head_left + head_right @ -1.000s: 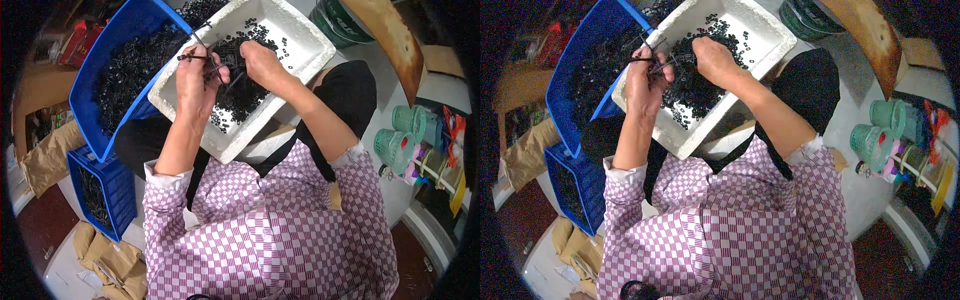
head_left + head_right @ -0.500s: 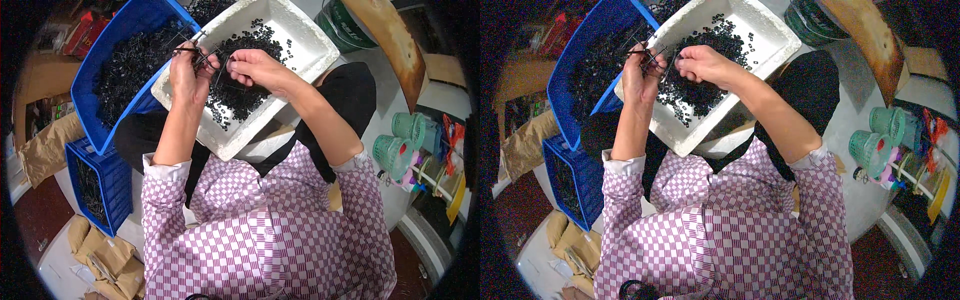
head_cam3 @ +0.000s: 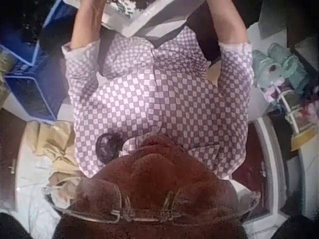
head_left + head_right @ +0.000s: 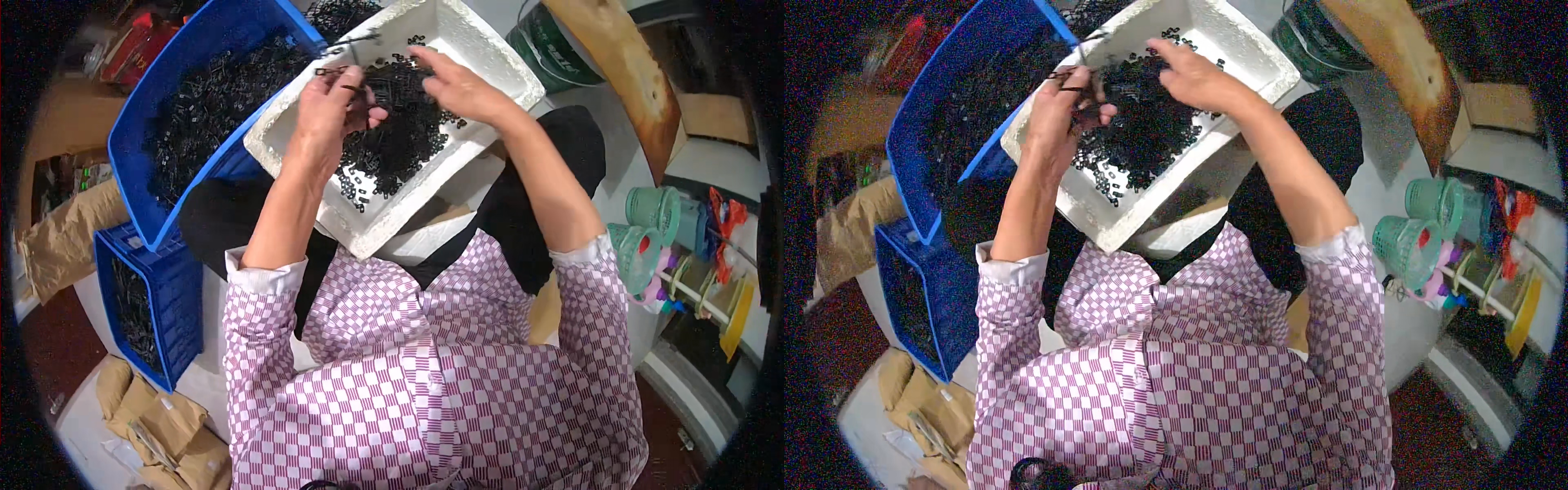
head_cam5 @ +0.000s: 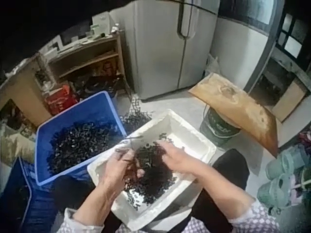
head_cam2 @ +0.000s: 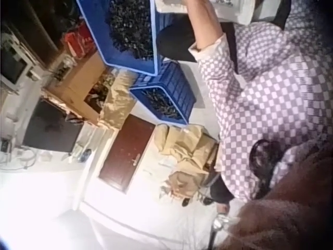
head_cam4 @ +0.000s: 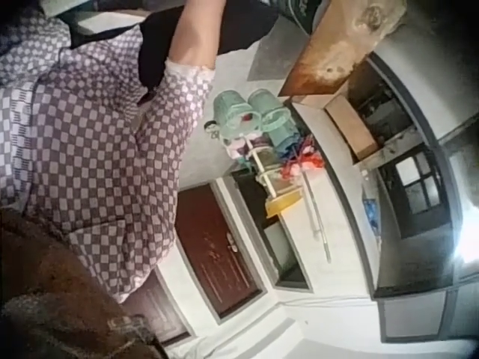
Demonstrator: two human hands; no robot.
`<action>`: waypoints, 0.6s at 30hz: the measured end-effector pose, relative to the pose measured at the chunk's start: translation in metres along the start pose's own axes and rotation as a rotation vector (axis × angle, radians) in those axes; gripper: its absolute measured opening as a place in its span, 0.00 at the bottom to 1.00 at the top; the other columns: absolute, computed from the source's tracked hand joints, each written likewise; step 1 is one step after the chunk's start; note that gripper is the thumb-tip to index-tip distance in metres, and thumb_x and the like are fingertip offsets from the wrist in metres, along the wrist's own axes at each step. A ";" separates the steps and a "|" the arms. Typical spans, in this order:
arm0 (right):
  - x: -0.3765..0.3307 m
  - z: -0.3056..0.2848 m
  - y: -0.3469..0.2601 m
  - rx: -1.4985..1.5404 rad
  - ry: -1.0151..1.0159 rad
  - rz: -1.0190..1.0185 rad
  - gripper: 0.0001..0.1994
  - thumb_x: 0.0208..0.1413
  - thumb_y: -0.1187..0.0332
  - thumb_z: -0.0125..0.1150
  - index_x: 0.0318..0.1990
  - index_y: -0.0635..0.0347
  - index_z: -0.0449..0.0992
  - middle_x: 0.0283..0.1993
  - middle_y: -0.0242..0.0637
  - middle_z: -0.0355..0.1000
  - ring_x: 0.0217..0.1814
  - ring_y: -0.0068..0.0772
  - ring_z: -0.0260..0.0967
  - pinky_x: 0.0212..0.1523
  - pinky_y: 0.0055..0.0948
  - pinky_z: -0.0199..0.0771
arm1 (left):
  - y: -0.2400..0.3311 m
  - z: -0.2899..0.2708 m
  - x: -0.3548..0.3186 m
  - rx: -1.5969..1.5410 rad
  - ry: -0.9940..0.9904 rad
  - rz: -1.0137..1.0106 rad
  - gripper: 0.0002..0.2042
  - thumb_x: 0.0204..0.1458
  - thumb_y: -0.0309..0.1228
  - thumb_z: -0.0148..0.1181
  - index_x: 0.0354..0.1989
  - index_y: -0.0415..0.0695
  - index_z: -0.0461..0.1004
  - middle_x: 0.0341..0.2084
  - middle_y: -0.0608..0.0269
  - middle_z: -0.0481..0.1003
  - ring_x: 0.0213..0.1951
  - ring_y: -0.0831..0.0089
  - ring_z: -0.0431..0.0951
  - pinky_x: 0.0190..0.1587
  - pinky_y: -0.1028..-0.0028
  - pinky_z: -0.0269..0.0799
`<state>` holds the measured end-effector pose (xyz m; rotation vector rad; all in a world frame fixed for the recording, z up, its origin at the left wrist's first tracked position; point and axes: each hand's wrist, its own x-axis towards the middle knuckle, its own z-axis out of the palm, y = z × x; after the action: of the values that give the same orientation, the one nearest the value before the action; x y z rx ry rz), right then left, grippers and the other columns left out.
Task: Manually sorting and organizing small black plastic components from a tray into various storage bins.
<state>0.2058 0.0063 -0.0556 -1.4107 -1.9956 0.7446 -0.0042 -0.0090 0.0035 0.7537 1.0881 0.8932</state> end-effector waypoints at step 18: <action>0.008 -0.022 -0.050 1.617 0.093 0.346 0.04 0.56 0.68 0.50 0.35 0.57 0.68 0.35 0.35 0.71 0.34 0.26 0.70 0.32 0.22 0.72 | -0.027 -0.026 0.026 -0.432 -0.144 0.006 0.15 0.55 0.39 0.49 0.45 0.44 0.60 0.36 0.53 0.71 0.33 0.67 0.76 0.30 0.74 0.73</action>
<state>0.1885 0.0024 -0.0035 -0.6503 -0.4984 1.7629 -0.0175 0.0039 -0.0376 0.4527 0.7309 1.0195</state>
